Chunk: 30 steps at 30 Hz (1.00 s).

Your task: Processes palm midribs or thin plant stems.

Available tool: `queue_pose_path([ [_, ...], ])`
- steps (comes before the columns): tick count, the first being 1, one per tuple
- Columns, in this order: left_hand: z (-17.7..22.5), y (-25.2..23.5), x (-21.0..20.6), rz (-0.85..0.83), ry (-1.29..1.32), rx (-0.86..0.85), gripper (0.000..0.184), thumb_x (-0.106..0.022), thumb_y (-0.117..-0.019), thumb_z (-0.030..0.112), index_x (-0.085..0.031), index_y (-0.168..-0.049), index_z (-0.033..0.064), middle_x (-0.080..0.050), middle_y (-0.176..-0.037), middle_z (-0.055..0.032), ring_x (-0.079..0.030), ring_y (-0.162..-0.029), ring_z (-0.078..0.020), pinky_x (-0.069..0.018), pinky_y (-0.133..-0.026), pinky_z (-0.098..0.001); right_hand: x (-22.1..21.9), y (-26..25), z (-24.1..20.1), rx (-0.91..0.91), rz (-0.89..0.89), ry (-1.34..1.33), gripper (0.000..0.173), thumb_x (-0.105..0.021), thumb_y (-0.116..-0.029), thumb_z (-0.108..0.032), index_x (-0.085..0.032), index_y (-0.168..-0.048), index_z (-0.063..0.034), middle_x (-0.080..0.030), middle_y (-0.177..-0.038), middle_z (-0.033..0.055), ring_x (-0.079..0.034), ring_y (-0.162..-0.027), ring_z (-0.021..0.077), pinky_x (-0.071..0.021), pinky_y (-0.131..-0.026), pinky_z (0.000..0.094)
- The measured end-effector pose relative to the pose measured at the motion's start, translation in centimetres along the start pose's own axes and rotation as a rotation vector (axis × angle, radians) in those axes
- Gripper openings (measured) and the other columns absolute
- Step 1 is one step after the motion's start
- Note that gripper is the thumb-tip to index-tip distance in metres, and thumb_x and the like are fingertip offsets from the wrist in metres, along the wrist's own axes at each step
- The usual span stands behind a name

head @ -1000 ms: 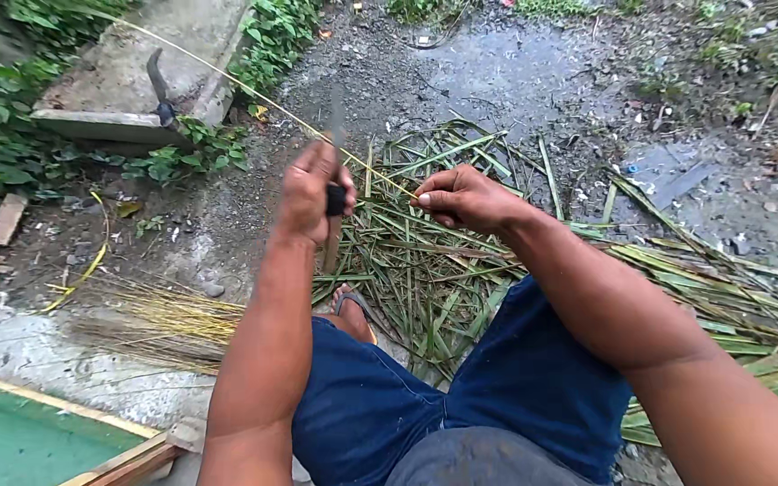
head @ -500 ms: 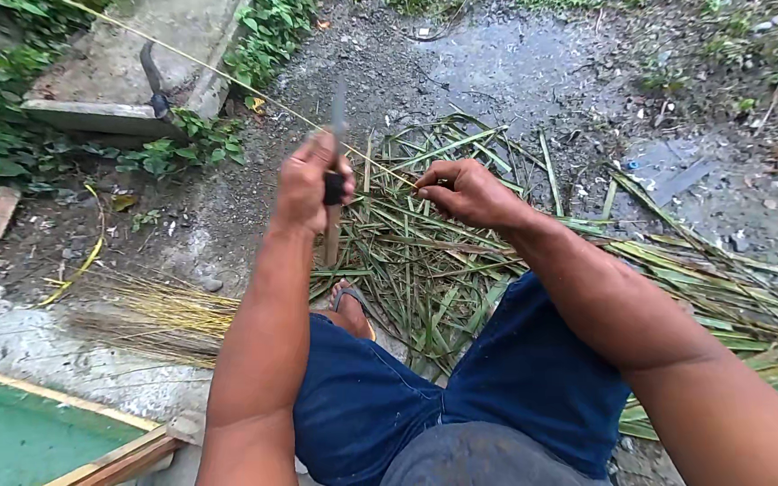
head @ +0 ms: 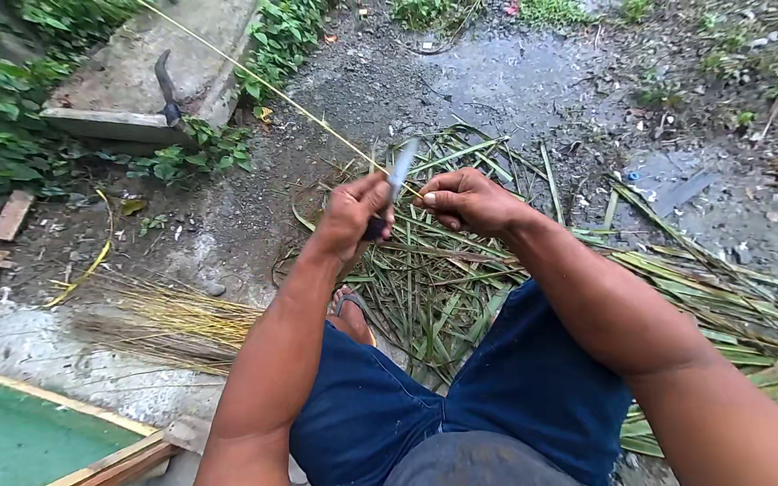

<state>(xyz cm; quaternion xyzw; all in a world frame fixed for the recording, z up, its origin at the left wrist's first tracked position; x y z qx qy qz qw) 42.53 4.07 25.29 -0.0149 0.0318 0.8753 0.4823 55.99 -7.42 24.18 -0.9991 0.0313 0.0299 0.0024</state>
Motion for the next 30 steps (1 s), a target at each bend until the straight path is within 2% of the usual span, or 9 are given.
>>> queue_pose_path([
  [2, 0.4, -0.4, 0.8, -0.006, 0.013, -0.022, 0.031, -0.043, -0.1092, 0.02, -0.058, -0.133, 0.0078, -0.063, -0.069, 0.0027, -0.061, -0.053, -0.0073, -0.0545, -0.049, -0.0223, 0.1, 0.1, 0.1, 0.019, -0.013, 0.038, 0.02, -0.051, -0.1048, -0.008, -0.069, -0.106, -0.0008, -0.057, -0.066, -0.0037, -0.045, -0.047, 0.0006, -0.0375, -0.042, 0.016],
  [7, 2.6, -0.6, 4.7, 0.182, 0.189, -0.113, 0.034, -0.032, -0.1135, 0.028, -0.055, -0.135, 0.0171, -0.058, -0.065, 0.0037, -0.058, -0.05, -0.0085, -0.0534, -0.046, -0.0239, 0.2, 0.3, 0.0, 0.014, -0.032, 0.142, 0.021, -0.052, -0.1053, -0.008, -0.071, -0.107, 0.0002, -0.058, -0.067, -0.0022, -0.046, -0.048, 0.0013, -0.0391, -0.044, 0.0168],
  [11, 1.8, 0.0, 3.7, 0.063, 0.114, -0.078, 0.035, -0.037, -0.1113, 0.023, -0.055, -0.137, 0.0086, -0.061, -0.067, 0.0029, -0.059, -0.051, -0.0077, -0.0544, -0.047, -0.0228, 0.6, 0.4, -0.1, 0.035, -0.047, 0.207, 0.02, -0.053, -0.1043, -0.008, -0.071, -0.106, -0.0005, -0.059, -0.066, -0.003, -0.047, -0.048, 0.0008, -0.04, -0.045, 0.017],
  [15, 3.9, -0.1, 8.6, 0.312, 0.178, -0.162, 0.034, -0.033, -0.1134, 0.032, -0.057, -0.132, 0.0181, -0.058, -0.066, 0.0046, -0.058, -0.051, -0.0088, -0.0534, -0.047, -0.0239, 0.8, 0.6, 0.5, -0.002, -0.091, 0.323, 0.02, -0.052, -0.1048, -0.01, -0.071, -0.104, -0.0015, -0.059, -0.067, -0.0015, -0.048, -0.05, 0.0026, -0.042, -0.047, 0.0193],
  [17, 3.6, 0.2, 8.0, 0.338, 0.14, -0.147, 0.033, -0.034, -0.1131, 0.03, -0.056, -0.134, 0.0173, -0.058, -0.067, 0.0043, -0.058, -0.052, -0.0087, -0.0533, -0.047, -0.0237, 0.9, 0.2, 1.2, -0.032, -0.113, 0.487, 0.02, -0.054, -0.1049, -0.012, -0.072, -0.105, -0.0031, -0.064, -0.074, 0.001, -0.055, -0.059, 0.0054, -0.0488, -0.057, 0.0244],
  [21, 1.5, 0.2, 3.0, 0.207, -0.006, -0.098, 0.031, -0.042, -0.1109, 0.021, -0.056, -0.135, 0.0071, -0.062, -0.07, 0.0015, -0.061, -0.054, -0.0094, -0.0554, -0.047, -0.0246, -0.6, -1.0, 1.9, -0.021, -0.111, 0.45, 0.029, -0.056, -0.105, -0.015, -0.062, -0.129, 0.0001, -0.069, -0.103, 0.0101, -0.069, -0.088, 0.0139, -0.0593, -0.084, 0.0349],
  [23, 0.3, -0.1, 0.5, 0.122, -0.042, -0.064, 0.028, -0.046, -0.1096, 0.019, -0.06, -0.13, 0.0065, -0.064, -0.071, 0.0005, -0.062, -0.055, -0.009, -0.0551, -0.048, -0.024, -1.4, -1.2, 1.3, 0.033, -0.042, 0.356, 0.03, -0.054, -0.106, -0.015, -0.06, -0.131, 0.0012, -0.069, -0.101, 0.0094, -0.07, -0.082, 0.0129, -0.0614, -0.078, 0.0319],
  [26, 0.3, -0.4, 0.7, 0.092, -0.07, -0.057, 0.025, -0.047, -0.1094, 0.019, -0.063, -0.123, 0.0063, -0.065, -0.072, 0.001, -0.062, -0.056, -0.0083, -0.0558, -0.049, -0.0237, -1.4, -1.0, 0.8, 0.074, 0.042, 0.296, 0.026, -0.047, -0.1087, -0.014, -0.067, -0.117, 0.0012, -0.064, -0.077, 0.0014, -0.056, -0.057, 0.0055, -0.0494, -0.054, 0.0226],
  [30, 2.9, 0.0, 7.5, 0.361, 0.104, -0.149, 0.034, -0.036, -0.1128, 0.032, -0.056, -0.135, 0.016, -0.06, -0.072, 0.0049, -0.06, -0.056, -0.008, -0.0545, -0.051, -0.024, 0.6, -0.6, 1.6, -0.005, 0.159, 0.139, 0.026, -0.047, -0.108, -0.015, -0.067, -0.114, 0.0008, -0.063, -0.077, 0.0024, -0.056, -0.058, 0.0078, -0.0514, -0.055, 0.0254],
])
Point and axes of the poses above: each hand's wrist, its own y-axis away from the middle knuckle, its own x-axis out of the back of the hand, z = x × y, the point moved 7 cm from there along -y, towards the middle knuckle
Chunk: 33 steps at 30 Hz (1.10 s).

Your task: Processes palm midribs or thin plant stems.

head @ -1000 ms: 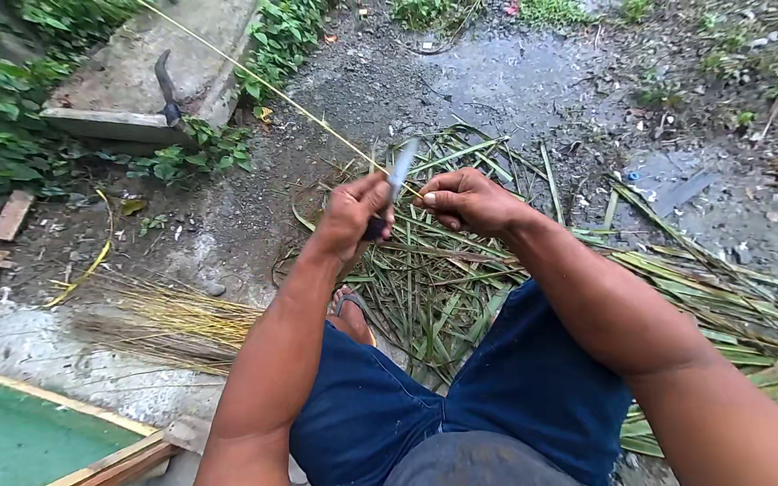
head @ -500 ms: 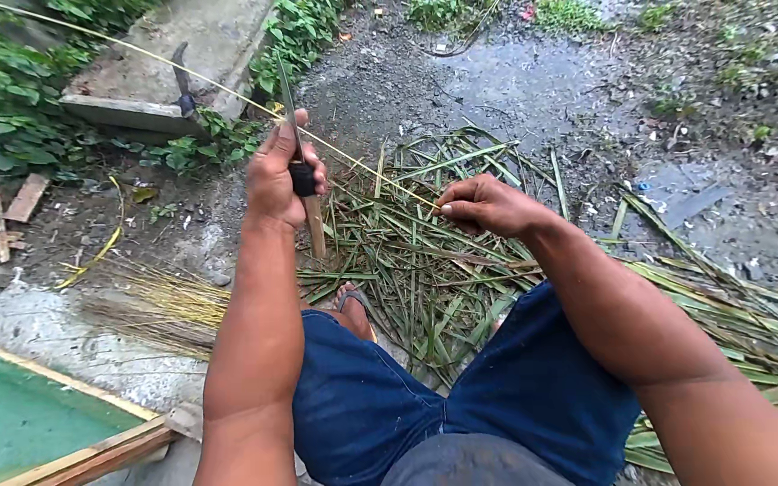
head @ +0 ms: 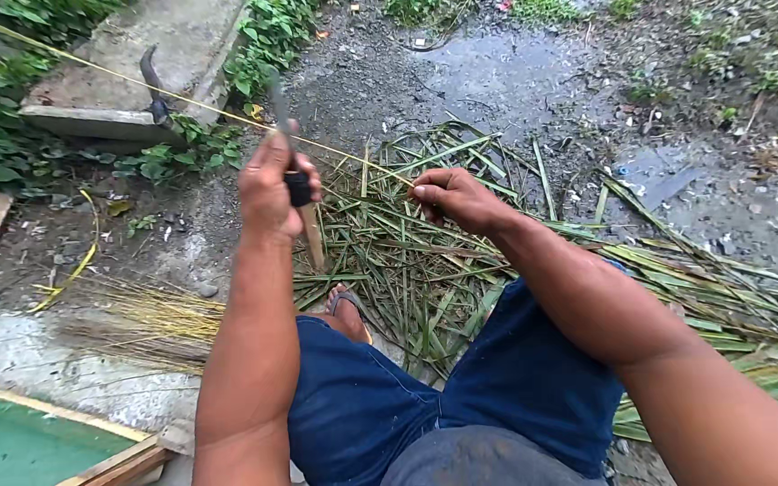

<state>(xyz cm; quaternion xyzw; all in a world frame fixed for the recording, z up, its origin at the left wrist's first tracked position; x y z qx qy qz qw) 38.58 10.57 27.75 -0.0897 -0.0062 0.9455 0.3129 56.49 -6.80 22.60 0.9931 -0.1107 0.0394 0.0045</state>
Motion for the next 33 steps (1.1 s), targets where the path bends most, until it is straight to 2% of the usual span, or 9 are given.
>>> queue_pose_path([
  [7, 0.3, 0.6, 1.9, 0.152, 0.097, -0.005, 0.036, -0.03, -0.1134, 0.039, -0.057, -0.128, 0.0211, -0.061, -0.071, 0.0062, -0.061, -0.056, -0.0082, -0.0546, -0.05, -0.0248, 7.3, -0.7, -0.7, 0.217, 0.499, -0.382, 0.015, -0.052, -0.1046, -0.012, -0.064, -0.11, -0.006, -0.061, -0.079, -0.0023, -0.059, -0.07, 0.0088, -0.0548, -0.071, 0.0291],
  [13, -4.0, 4.1, -5.8, -0.248, -0.059, 0.262, 0.033, -0.036, -0.1114, 0.024, -0.059, -0.127, 0.0055, -0.063, -0.07, 0.0001, -0.061, -0.054, -0.0091, -0.0551, -0.048, -0.0241, 6.8, -0.4, -1.5, 0.288, 0.522, -0.512, 0.008, -0.05, -0.1039, -0.004, -0.058, -0.107, -0.0059, -0.071, -0.088, 0.0054, -0.069, -0.074, 0.0141, -0.0606, -0.071, 0.0295],
  [16, -5.2, 4.1, -7.4, -0.215, 0.063, 0.234, 0.037, -0.037, -0.1122, 0.023, -0.048, -0.145, 0.0081, -0.065, -0.076, -0.0038, -0.062, -0.056, -0.0113, -0.0548, -0.048, -0.0245, 4.1, -0.5, -0.9, 0.217, 0.434, -0.571, 0.01, -0.049, -0.1034, -0.004, -0.058, -0.104, -0.0073, -0.072, -0.091, 0.0065, -0.071, -0.077, 0.0142, -0.0608, -0.073, 0.0297],
  [19, -5.1, 2.9, -6.9, -0.133, 0.222, 0.174, 0.035, -0.034, -0.1132, 0.027, -0.049, -0.141, 0.0122, -0.063, -0.074, -0.0028, -0.061, -0.055, -0.0122, -0.0547, -0.047, -0.0251, 0.8, -0.4, 0.3, 0.089, 0.312, -0.629, 0.013, -0.046, -0.1057, -0.007, -0.059, -0.107, -0.0068, -0.073, -0.095, 0.0092, -0.071, -0.075, 0.0148, -0.0602, -0.068, 0.0287],
  [22, -4.8, 2.3, -6.3, -0.1, 0.255, 0.178, 0.032, -0.036, -0.1132, 0.028, -0.056, -0.131, 0.0116, -0.061, -0.071, -0.0016, -0.061, -0.054, -0.0119, -0.0547, -0.047, -0.0251, -1.8, 0.5, -0.1, -0.014, 0.05, -0.386, 0.03, -0.039, -0.1095, -0.021, -0.058, -0.122, -0.0015, -0.074, -0.101, 0.0093, -0.071, -0.073, 0.014, -0.0603, -0.065, 0.0298],
  [25, -4.8, 2.2, -6.0, -0.088, 0.237, 0.212, 0.032, -0.035, -0.1132, 0.029, -0.057, -0.13, 0.0123, -0.061, -0.072, -0.0008, -0.061, -0.055, -0.0112, -0.0545, -0.048, -0.0244, -2.4, 2.5, -4.3, 0.333, 0.048, 0.156, 0.025, -0.049, -0.1066, -0.012, -0.068, -0.11, 0.0033, -0.074, -0.09, 0.0041, -0.069, -0.071, 0.0066, -0.0609, -0.066, 0.0254],
  [27, -5.2, 2.4, -6.1, -0.091, 0.225, 0.246, 0.033, -0.037, -0.1129, 0.029, -0.056, -0.133, 0.011, -0.06, -0.071, -0.001, -0.061, -0.055, -0.0112, -0.0547, -0.048, -0.0246, -1.5, 3.0, -5.9, 0.536, 0.162, 0.495, 0.024, -0.054, -0.1021, -0.011, -0.071, -0.112, 0.0031, -0.071, -0.105, 0.011, -0.068, -0.093, 0.0137, -0.0589, -0.083, 0.0311],
  [30, -5.7, 2.8, -6.7, -0.108, 0.197, 0.274, 0.033, -0.039, -0.1126, 0.028, -0.055, -0.134, 0.0094, -0.06, -0.072, -0.0016, -0.061, -0.054, -0.0115, -0.0549, -0.047, -0.0248, 0.0, 1.0, -3.3, 0.245, 0.052, 0.758, 0.039, -0.05, -0.1062, -0.023, -0.061, -0.136, 0.0001, -0.065, -0.128, 0.0181, -0.066, -0.113, 0.0285, -0.0527, -0.1, 0.0468],
  [33, -5.7, 3.0, -7.3, -0.157, 0.146, 0.254, 0.032, -0.04, -0.1123, 0.026, -0.057, -0.134, 0.0084, -0.061, -0.071, -0.0021, -0.061, -0.054, -0.0116, -0.0551, -0.047, -0.0251, 0.0, 0.0, -1.3, 0.062, -0.033, 0.669, 0.031, -0.045, -0.1102, -0.023, -0.068, -0.122, -0.0057, -0.073, -0.089, 0.0059, -0.069, -0.072, 0.0169, -0.0595, -0.072, 0.0403],
])
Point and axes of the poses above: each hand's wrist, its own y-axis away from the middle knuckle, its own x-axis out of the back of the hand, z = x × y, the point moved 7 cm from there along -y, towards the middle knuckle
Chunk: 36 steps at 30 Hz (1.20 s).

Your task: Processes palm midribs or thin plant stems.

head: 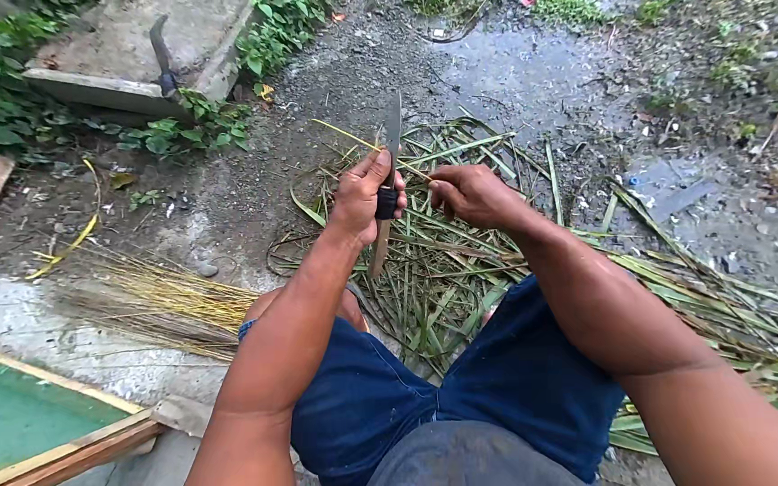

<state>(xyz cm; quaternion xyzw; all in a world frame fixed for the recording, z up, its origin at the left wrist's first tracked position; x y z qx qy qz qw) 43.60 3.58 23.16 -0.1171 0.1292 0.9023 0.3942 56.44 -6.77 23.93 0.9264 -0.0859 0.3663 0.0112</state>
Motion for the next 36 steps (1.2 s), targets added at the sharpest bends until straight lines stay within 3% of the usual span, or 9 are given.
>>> queue_pose_path([
  [2, -0.1, 0.2, -0.7, -0.068, -0.085, -0.021, 0.031, -0.042, -0.1118, 0.021, -0.055, -0.135, 0.0053, -0.062, -0.072, -0.0028, -0.062, -0.054, -0.0111, -0.0546, -0.047, -0.0242, 0.2, 0.1, -0.5, 0.018, 0.029, -0.042, 0.026, -0.048, -0.1086, -0.017, -0.07, -0.112, -0.0054, -0.069, -0.079, 0.0032, -0.063, -0.061, 0.012, -0.0564, -0.062, 0.0349],
  [5, -0.1, 0.6, -1.3, -0.141, -0.147, 0.005, 0.029, -0.044, -0.1108, 0.019, -0.056, -0.134, 0.0066, -0.062, -0.072, -0.0022, -0.061, -0.054, -0.0105, -0.0544, -0.048, -0.0238, 0.9, 0.5, -1.1, 0.092, 0.113, 0.003, 0.024, -0.052, -0.1059, -0.017, -0.074, -0.108, -0.0066, -0.07, -0.08, 0.0031, -0.065, -0.068, 0.0107, -0.0544, -0.069, 0.0348],
  [11, 2.7, -0.5, 1.7, 0.007, -0.077, -0.071, 0.035, -0.037, -0.1129, 0.027, -0.054, -0.139, 0.0101, -0.058, -0.068, 0.0007, -0.059, -0.051, -0.0099, -0.0537, -0.045, -0.024, 1.6, 0.8, -1.6, 0.15, 0.127, 0.043, 0.026, -0.052, -0.1057, -0.019, -0.075, -0.104, -0.0087, -0.07, -0.078, 0.0012, -0.064, -0.067, 0.0094, -0.0531, -0.068, 0.0341],
  [14, 1.8, -0.3, 1.0, -0.05, -0.123, -0.032, 0.035, -0.039, -0.1122, 0.024, -0.054, -0.139, 0.0074, -0.058, -0.068, 0.0011, -0.058, -0.051, -0.0087, -0.0532, -0.046, -0.0231, 1.8, 0.7, -1.5, 0.15, 0.123, 0.051, 0.026, -0.051, -0.1059, -0.019, -0.075, -0.104, -0.0093, -0.069, -0.076, -0.0004, -0.062, -0.065, 0.0074, -0.0516, -0.067, 0.0323],
  [20, 3.4, -1.8, 3.8, 0.138, -0.173, -0.091, 0.032, -0.045, -0.1115, 0.028, -0.057, -0.135, 0.0093, -0.061, -0.069, -0.0016, -0.062, -0.052, -0.0121, -0.0545, -0.045, -0.0254, 1.6, 0.7, -1.4, 0.104, 0.106, 0.067, 0.027, -0.051, -0.1062, -0.02, -0.075, -0.104, -0.0097, -0.07, -0.077, 0.0009, -0.064, -0.067, 0.0108, -0.0514, -0.068, 0.037],
  [26, 1.3, -0.9, 1.0, 0.077, -0.437, -0.057, 0.031, -0.05, -0.1096, 0.023, -0.062, -0.132, 0.0059, -0.065, -0.078, -0.0032, -0.061, -0.054, -0.0106, -0.0539, -0.048, -0.0254, 1.8, 0.5, -0.7, 0.047, 0.092, 0.072, 0.028, -0.05, -0.1066, -0.02, -0.075, -0.101, -0.01, -0.071, -0.077, 0.0, -0.065, -0.069, 0.012, -0.0513, -0.071, 0.041],
  [28, 2.0, -1.4, 2.0, 0.123, -0.426, -0.077, 0.027, -0.049, -0.1098, 0.025, -0.062, -0.123, 0.0068, -0.064, -0.076, -0.0014, -0.061, -0.055, -0.0104, -0.054, -0.049, -0.0255, 1.9, 0.6, -0.7, 0.044, 0.09, 0.07, 0.028, -0.05, -0.1066, -0.02, -0.075, -0.101, -0.0098, -0.071, -0.077, -0.0003, -0.065, -0.07, 0.0116, -0.0513, -0.072, 0.0408],
  [32, 3.1, -1.9, 2.9, 0.225, -0.399, -0.139, 0.029, -0.048, -0.1106, 0.027, -0.063, -0.123, 0.0064, -0.065, -0.074, -0.0025, -0.062, -0.053, -0.0114, -0.0543, -0.046, -0.0256, 1.9, 0.6, -0.9, 0.042, 0.1, 0.086, 0.027, -0.051, -0.1067, -0.02, -0.075, -0.103, -0.0097, -0.072, -0.078, 0.0002, -0.065, -0.069, 0.0115, -0.0522, -0.071, 0.0393],
  [36, 2.0, -1.4, 1.5, 0.139, -0.543, -0.128, 0.03, -0.051, -0.1095, 0.025, -0.066, -0.123, 0.0031, -0.065, -0.075, -0.0022, -0.061, -0.054, -0.0101, -0.0543, -0.049, -0.0256, 2.0, 0.6, -0.6, 0.029, 0.103, 0.082, 0.028, -0.05, -0.1066, -0.022, -0.076, -0.105, -0.0105, -0.072, -0.079, -0.0001, -0.067, -0.072, 0.0117, -0.0524, -0.075, 0.0417],
])
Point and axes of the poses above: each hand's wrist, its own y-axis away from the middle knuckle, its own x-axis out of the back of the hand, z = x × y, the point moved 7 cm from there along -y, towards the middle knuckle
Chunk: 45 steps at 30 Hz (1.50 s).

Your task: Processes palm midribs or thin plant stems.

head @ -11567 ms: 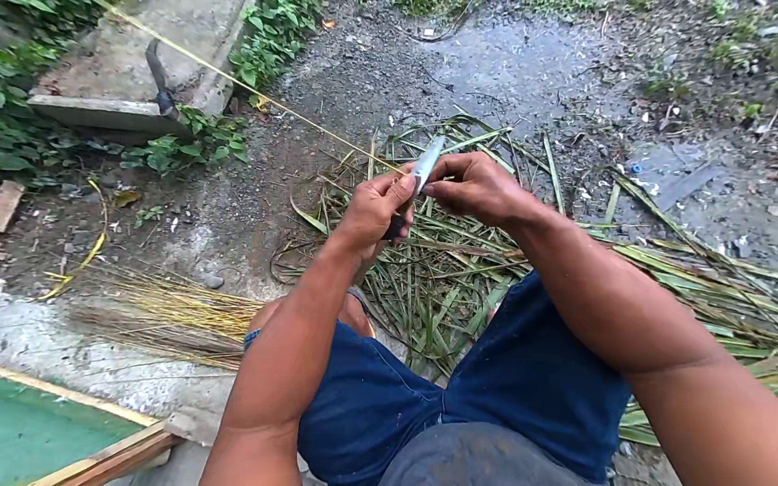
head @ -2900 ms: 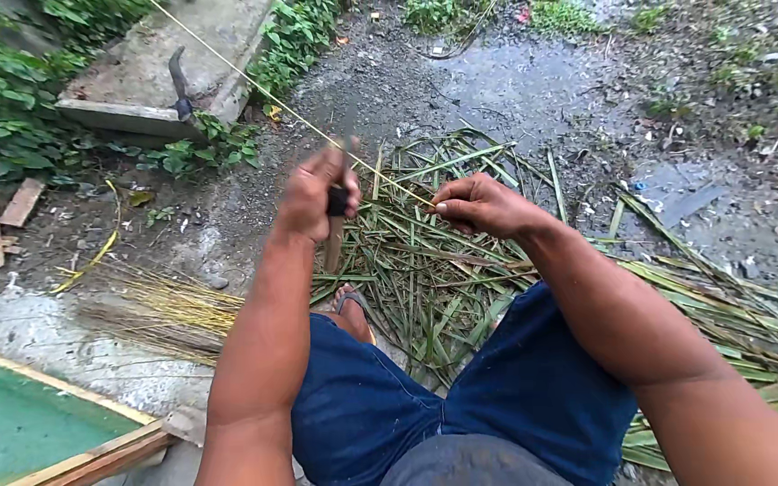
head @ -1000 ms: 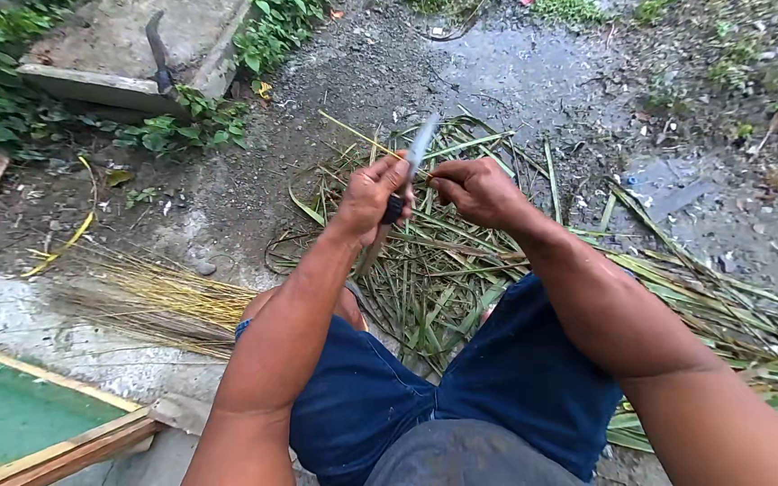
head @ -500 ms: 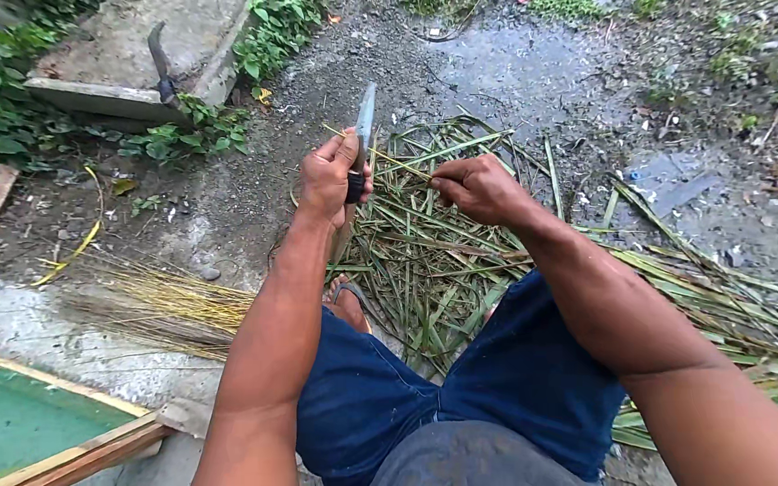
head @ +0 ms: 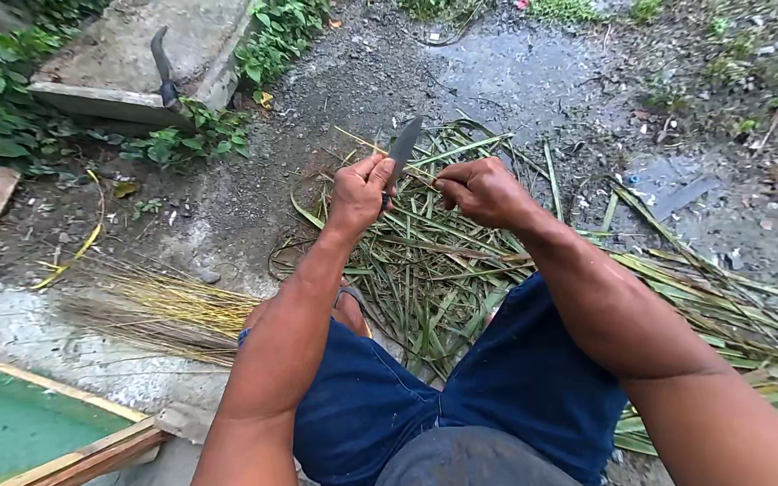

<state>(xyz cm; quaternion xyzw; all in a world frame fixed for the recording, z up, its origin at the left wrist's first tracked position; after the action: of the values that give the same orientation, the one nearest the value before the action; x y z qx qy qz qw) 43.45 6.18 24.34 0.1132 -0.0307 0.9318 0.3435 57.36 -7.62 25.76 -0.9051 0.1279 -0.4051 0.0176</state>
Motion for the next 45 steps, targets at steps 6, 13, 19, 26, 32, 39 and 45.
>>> queue_pose_path([
  [6, 0.1, -2.3, 8.3, 0.375, 0.277, 0.017, 0.034, -0.039, -0.1128, 0.034, -0.056, -0.128, 0.0093, -0.064, -0.074, -0.0008, -0.062, -0.054, -0.0125, -0.055, -0.048, -0.0278, 0.9, 0.4, 0.8, -0.036, 0.014, 0.01, 0.029, -0.049, -0.1076, -0.02, -0.076, -0.108, -0.0095, -0.072, -0.079, -0.0001, -0.066, -0.071, 0.0115, -0.053, -0.076, 0.0406],
  [13, -0.4, 2.2, -2.8, -0.291, 0.145, 0.076, 0.034, -0.048, -0.1095, 0.02, -0.054, -0.141, 0.0059, -0.062, -0.075, -0.0026, -0.06, -0.055, -0.0103, -0.0533, -0.049, -0.0253, -0.1, -0.4, 0.6, -0.004, 0.029, -0.056, 0.024, -0.056, -0.1035, -0.018, -0.076, -0.108, -0.007, -0.074, -0.096, 0.0073, -0.07, -0.084, 0.0163, -0.0559, -0.082, 0.0419],
  [19, -0.4, -0.1, 1.0, -0.071, 0.401, 0.08, 0.034, -0.039, -0.1126, 0.028, -0.054, -0.138, 0.0113, -0.057, -0.068, 0.0013, -0.057, -0.05, -0.0094, -0.052, -0.045, -0.0237, 0.2, -0.3, 0.2, 0.037, 0.029, -0.084, 0.02, -0.059, -0.1021, -0.018, -0.077, -0.105, -0.009, -0.072, -0.098, 0.0046, -0.067, -0.088, 0.0134, -0.0542, -0.084, 0.039],
  [26, -0.8, 0.4, -0.6, -0.208, 0.368, 0.094, 0.034, -0.039, -0.112, 0.026, -0.052, -0.14, 0.0115, -0.058, -0.07, 0.0033, -0.057, -0.052, -0.0064, -0.0518, -0.047, -0.0214, 0.4, -0.1, 0.4, 0.045, 0.034, -0.072, 0.02, -0.06, -0.1008, -0.017, -0.077, -0.105, -0.0086, -0.07, -0.095, 0.0051, -0.066, -0.087, 0.0145, -0.0538, -0.084, 0.0394],
  [32, -0.1, 0.1, 2.3, 0.042, 0.511, 0.075, 0.035, -0.034, -0.1131, 0.035, -0.053, -0.136, 0.018, -0.055, -0.067, 0.0045, -0.056, -0.05, -0.0076, -0.051, -0.045, -0.0228, 1.2, 0.1, 1.5, -0.021, 0.072, -0.088, 0.018, -0.063, -0.1005, -0.019, -0.077, -0.105, -0.009, -0.071, -0.097, 0.0053, -0.066, -0.084, 0.0141, -0.0546, -0.081, 0.0391],
  [39, -1.3, 1.9, -2.3, -0.02, 0.413, 0.015, 0.035, -0.036, -0.1124, 0.028, -0.054, -0.135, 0.008, -0.058, -0.07, 0.0014, -0.058, -0.053, -0.0093, -0.0537, -0.048, -0.0246, 1.5, -0.3, 2.7, -0.171, 0.111, -0.153, 0.018, -0.062, -0.1011, -0.02, -0.075, -0.103, -0.0078, -0.072, -0.091, 0.0057, -0.064, -0.066, 0.0127, -0.0567, -0.067, 0.0382],
  [45, -0.9, 0.8, -2.3, -0.147, 0.399, 0.011, 0.035, -0.04, -0.1116, 0.026, -0.052, -0.14, 0.0098, -0.058, -0.069, 0.002, -0.057, -0.053, -0.008, -0.0527, -0.048, -0.0236, 0.3, -0.1, 1.1, -0.082, -0.031, -0.308, 0.019, -0.061, -0.1021, -0.02, -0.075, -0.103, -0.0061, -0.066, -0.074, 0.0022, -0.053, -0.05, 0.007, -0.0493, -0.051, 0.0286],
])
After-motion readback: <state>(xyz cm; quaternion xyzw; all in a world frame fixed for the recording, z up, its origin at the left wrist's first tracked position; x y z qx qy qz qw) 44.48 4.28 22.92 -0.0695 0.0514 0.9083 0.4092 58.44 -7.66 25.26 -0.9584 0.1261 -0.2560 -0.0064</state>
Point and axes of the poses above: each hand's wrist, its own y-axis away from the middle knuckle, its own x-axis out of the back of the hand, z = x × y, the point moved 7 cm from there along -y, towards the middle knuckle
